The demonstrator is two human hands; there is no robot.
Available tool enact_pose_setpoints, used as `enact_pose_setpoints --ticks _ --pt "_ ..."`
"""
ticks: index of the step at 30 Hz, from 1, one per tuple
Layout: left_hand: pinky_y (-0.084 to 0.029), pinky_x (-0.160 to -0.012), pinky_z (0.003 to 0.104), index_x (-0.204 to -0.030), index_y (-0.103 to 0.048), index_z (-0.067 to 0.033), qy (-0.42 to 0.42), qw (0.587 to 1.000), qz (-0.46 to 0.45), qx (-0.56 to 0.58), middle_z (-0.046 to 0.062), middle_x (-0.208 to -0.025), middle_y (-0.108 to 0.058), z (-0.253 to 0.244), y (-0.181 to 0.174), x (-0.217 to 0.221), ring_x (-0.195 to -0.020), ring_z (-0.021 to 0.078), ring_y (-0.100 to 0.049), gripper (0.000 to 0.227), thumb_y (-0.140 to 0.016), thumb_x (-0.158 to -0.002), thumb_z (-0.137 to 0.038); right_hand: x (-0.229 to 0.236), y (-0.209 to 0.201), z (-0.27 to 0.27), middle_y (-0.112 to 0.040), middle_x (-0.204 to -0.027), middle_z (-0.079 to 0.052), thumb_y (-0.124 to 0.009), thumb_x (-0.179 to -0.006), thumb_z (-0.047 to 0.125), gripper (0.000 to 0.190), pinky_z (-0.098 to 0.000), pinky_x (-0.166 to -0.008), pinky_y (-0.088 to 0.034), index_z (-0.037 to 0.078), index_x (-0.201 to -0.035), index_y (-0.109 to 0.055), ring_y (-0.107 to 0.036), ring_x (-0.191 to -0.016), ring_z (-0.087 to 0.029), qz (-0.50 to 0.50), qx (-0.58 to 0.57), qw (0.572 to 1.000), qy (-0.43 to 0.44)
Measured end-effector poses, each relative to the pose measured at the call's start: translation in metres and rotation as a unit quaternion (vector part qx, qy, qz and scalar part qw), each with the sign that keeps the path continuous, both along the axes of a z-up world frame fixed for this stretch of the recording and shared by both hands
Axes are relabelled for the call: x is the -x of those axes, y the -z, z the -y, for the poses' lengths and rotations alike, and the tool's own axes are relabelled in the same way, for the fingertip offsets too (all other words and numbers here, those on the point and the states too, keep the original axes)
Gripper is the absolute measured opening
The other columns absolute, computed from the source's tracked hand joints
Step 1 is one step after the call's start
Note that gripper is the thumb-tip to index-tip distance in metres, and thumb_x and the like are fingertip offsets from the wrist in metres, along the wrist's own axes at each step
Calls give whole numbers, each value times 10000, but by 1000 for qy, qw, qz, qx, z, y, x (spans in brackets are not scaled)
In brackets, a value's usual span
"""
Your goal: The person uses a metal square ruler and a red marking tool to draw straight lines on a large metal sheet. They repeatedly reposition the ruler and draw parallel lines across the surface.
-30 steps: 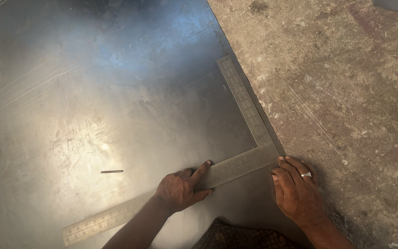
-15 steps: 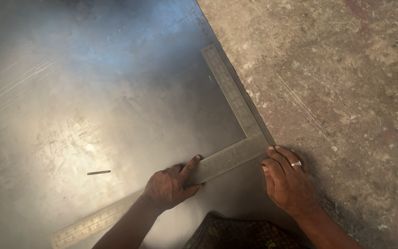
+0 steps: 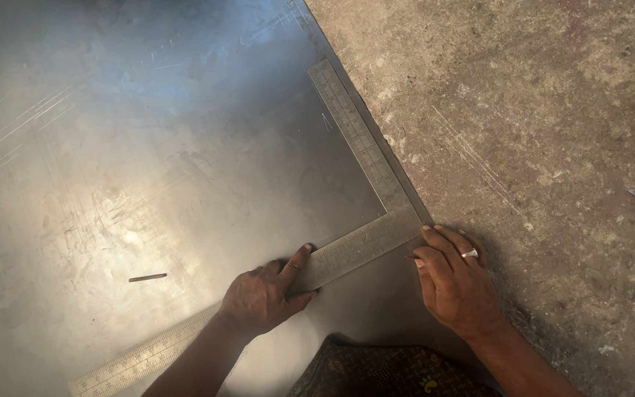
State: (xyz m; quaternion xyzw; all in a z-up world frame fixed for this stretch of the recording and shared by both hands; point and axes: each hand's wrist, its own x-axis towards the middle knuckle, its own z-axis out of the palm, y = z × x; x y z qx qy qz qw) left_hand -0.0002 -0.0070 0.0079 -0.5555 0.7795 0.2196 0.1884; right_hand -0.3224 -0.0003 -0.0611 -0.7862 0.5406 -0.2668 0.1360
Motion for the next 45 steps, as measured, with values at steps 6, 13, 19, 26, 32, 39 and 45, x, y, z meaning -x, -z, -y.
enact_pose_setpoints --ticks 6,13,19,26,32,39,45 --pt "-647 -612 401 -1589 -279 -249 -2 1000 13 -25 139 -870 -684 3 -4 2 -715 260 -731 865 -587 -904 -679 3 3 -2 -672 -1259 -156 -610 -981 184 169 -485 -1071 -452 52 -1065 -674 -613 -1221 -314 69 3 998 7" --pt "-652 -630 398 -1616 -179 -276 0 994 65 -84 153 -909 -667 6 -5 4 -744 258 -727 884 -522 -926 -710 9 10 -5 -708 -1158 -115 -618 -973 169 150 -459 -998 -479 65 -1055 -688 -656 -1134 -287 85 -2 996 28" --pt "-651 -646 408 -1615 -195 -252 -3 997 37 -73 167 -904 -668 6 -4 2 -743 270 -727 896 -566 -922 -684 15 1 -1 -723 -1047 -116 -631 -1002 143 152 -328 -735 -568 26 -1072 -698 -700 -866 -191 186 -39 979 79" --pt "-648 -648 431 -1599 -235 -251 2 999 14 -37 181 -901 -675 1 2 -2 -759 289 -729 894 -610 -907 -673 24 -14 20 -704 -917 -98 -612 -1020 167 253 -296 -580 -494 33 -1203 -722 -636 -696 -147 209 -187 938 203" --pt "-647 -701 440 -1611 -209 -262 -10 998 13 -64 194 -951 -676 2 0 -2 -817 299 -729 886 -580 -925 -682 26 -36 53 -696 -1044 -59 -538 -1080 206 330 -225 -739 -492 20 -1312 -682 -637 -920 -83 288 -274 898 189" --pt "-643 -745 442 -1631 -87 -310 -25 988 52 -142 200 -1058 -647 10 -8 3 -858 312 -716 891 -519 -952 -692 -13 -45 138 -765 -865 -75 -695 -955 234 257 -324 -626 -536 87 -1152 -766 -676 -701 -142 124 -291 941 119" --pt "-639 -741 444 -1629 -101 -296 -12 993 31 -116 194 -1063 -650 12 -14 3 -860 312 -720 874 -517 -966 -683 -60 -29 217 -687 -808 -115 -693 -993 101 100 -414 -671 -527 18 -978 -747 -666 -705 -237 27 -124 991 35"
